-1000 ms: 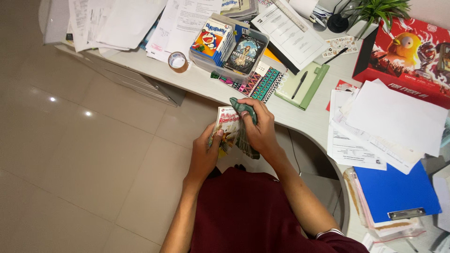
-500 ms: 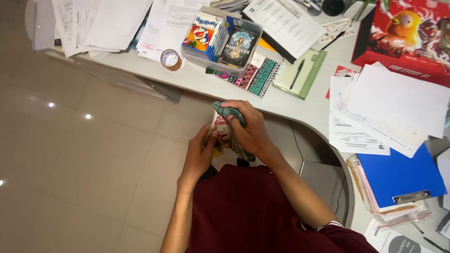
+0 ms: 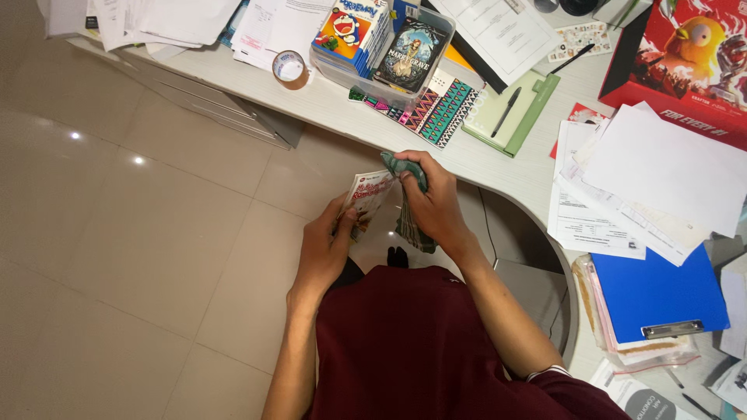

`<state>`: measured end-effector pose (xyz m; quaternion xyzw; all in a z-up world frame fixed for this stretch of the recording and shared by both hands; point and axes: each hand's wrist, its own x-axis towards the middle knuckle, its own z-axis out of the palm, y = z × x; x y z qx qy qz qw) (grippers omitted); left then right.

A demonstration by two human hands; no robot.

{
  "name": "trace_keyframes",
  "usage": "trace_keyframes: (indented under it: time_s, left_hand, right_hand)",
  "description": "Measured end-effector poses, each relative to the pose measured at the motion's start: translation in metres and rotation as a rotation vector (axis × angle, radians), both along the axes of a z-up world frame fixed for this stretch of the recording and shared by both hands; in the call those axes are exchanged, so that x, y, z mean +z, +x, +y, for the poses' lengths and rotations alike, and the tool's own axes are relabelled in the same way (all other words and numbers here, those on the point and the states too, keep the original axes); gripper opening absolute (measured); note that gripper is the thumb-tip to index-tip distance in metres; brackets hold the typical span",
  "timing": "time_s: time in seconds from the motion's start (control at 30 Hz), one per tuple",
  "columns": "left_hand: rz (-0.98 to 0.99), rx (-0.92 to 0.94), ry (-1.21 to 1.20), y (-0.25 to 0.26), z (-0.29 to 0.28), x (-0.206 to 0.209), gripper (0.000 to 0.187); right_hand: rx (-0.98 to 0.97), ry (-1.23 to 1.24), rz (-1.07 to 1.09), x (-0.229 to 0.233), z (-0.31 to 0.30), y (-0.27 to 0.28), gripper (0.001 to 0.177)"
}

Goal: The person wipes the front and back of several DVD cases with a cloth, handling them one at a time and placing them on a desk.

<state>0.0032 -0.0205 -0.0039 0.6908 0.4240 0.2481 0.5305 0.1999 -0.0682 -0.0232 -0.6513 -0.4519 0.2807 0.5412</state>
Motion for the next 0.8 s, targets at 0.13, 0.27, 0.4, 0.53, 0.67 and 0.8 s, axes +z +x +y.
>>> trace_keyframes:
  time_s: [0.13, 0.27, 0.4, 0.53, 0.67, 0.8]
  left_hand:
    - [0.039, -0.032, -0.032, 0.003, -0.001, 0.004, 0.035]
    - [0.046, -0.062, -0.082, 0.009, 0.0, 0.008, 0.034]
    - [-0.04, -0.076, -0.037, 0.01, 0.0, 0.009, 0.032]
    - [0.004, -0.028, 0.014, 0.01, 0.002, 0.011, 0.035]
    - [-0.027, -0.002, 0.083, 0.006, 0.005, 0.013, 0.035]
    - [-0.081, 0.001, 0.12, 0.0, 0.008, 0.009, 0.035]
  right_hand:
    - [0.037, 0.074, -0.124, 0.01, -0.005, -0.004, 0.027]
    - [0.114, 0.27, -0.177, 0.025, -0.007, -0.012, 0.028]
    - [0.113, 0.23, -0.112, 0.026, -0.005, -0.009, 0.026]
    - [0.04, 0.215, -0.173, 0.01, 0.003, -0.001, 0.024]
    - [-0.055, 0.126, -0.087, -0.013, 0.01, 0.007, 0.023]
    - [-0.076, 0.051, 0.103, -0.034, 0.016, 0.01, 0.022]
